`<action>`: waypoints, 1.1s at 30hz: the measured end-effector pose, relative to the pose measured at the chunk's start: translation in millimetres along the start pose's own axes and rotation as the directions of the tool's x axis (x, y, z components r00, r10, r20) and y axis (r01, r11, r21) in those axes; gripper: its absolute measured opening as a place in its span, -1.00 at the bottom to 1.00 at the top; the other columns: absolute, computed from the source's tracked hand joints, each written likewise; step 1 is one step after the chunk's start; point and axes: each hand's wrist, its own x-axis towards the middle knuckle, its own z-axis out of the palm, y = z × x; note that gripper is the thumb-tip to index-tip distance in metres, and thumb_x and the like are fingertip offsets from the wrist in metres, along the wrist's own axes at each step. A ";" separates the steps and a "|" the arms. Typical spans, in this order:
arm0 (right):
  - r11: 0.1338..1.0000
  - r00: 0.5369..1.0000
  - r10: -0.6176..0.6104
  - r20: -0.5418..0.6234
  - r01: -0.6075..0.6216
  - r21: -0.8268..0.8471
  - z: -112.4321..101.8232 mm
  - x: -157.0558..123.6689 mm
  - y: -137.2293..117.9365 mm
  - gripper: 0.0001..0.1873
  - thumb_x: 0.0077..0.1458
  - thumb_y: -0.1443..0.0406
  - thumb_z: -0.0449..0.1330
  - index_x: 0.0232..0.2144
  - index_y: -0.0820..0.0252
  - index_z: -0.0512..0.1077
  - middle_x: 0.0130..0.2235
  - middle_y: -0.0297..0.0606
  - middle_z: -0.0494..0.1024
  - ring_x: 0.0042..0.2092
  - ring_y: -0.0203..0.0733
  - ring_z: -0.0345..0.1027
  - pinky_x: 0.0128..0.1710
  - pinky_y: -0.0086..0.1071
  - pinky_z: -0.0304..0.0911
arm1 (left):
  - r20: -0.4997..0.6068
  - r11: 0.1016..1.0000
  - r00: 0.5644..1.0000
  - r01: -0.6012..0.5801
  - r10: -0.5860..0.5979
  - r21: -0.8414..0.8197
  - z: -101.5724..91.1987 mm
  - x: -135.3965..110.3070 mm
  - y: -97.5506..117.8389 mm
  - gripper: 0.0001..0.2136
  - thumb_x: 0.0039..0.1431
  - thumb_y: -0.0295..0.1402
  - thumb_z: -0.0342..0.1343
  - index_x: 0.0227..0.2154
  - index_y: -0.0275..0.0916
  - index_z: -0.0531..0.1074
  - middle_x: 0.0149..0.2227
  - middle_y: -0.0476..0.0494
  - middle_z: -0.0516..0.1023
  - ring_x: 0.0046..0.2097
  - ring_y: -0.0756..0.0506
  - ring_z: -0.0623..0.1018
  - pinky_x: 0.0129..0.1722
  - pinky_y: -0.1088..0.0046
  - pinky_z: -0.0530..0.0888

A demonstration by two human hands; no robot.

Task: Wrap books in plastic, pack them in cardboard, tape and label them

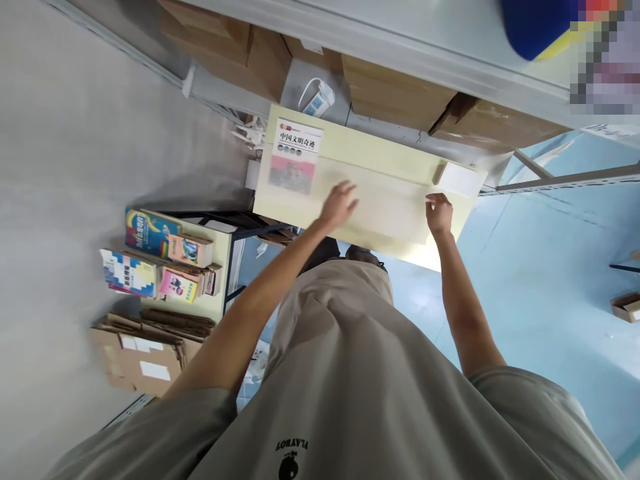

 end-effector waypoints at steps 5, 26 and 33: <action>0.995 0.999 0.051 0.005 -0.051 -0.090 21.5 -7.1 -0.9 -0.42 0.38 0.48 -0.01 0.18 0.24 0.71 0.36 0.23 0.68 0.28 0.11 0.61 0.38 0.02 0.50 | -0.106 0.939 0.939 0.336 -0.327 0.077 -83.7 2.9 -115.5 -0.12 0.35 -0.05 0.48 0.60 -0.33 0.38 0.76 -0.64 0.09 0.77 -0.64 0.05 0.70 -0.36 0.17; 0.945 0.924 -0.313 0.218 0.326 -0.028 252.8 6.6 -330.9 -0.76 0.52 0.32 0.28 0.11 0.12 0.71 0.18 0.08 0.74 0.29 0.25 0.55 0.41 0.16 0.54 | 0.051 0.969 0.977 0.196 -0.206 0.153 -130.9 0.2 -216.1 -0.55 0.64 -0.34 0.10 0.47 -0.22 0.53 0.49 -0.50 0.56 0.47 -0.47 0.61 0.53 -0.04 0.53; 0.973 0.930 -0.115 0.349 0.176 -0.150 268.6 29.3 -342.9 -0.62 0.45 0.29 0.45 0.23 0.16 0.54 0.36 0.12 0.61 0.46 0.28 0.44 0.52 0.25 0.44 | -0.152 0.951 0.942 0.285 -0.301 -0.116 -146.9 83.6 -224.8 -0.51 0.63 -0.18 0.23 0.47 -0.23 0.43 0.46 -0.60 0.57 0.48 -0.58 0.60 0.51 -0.17 0.57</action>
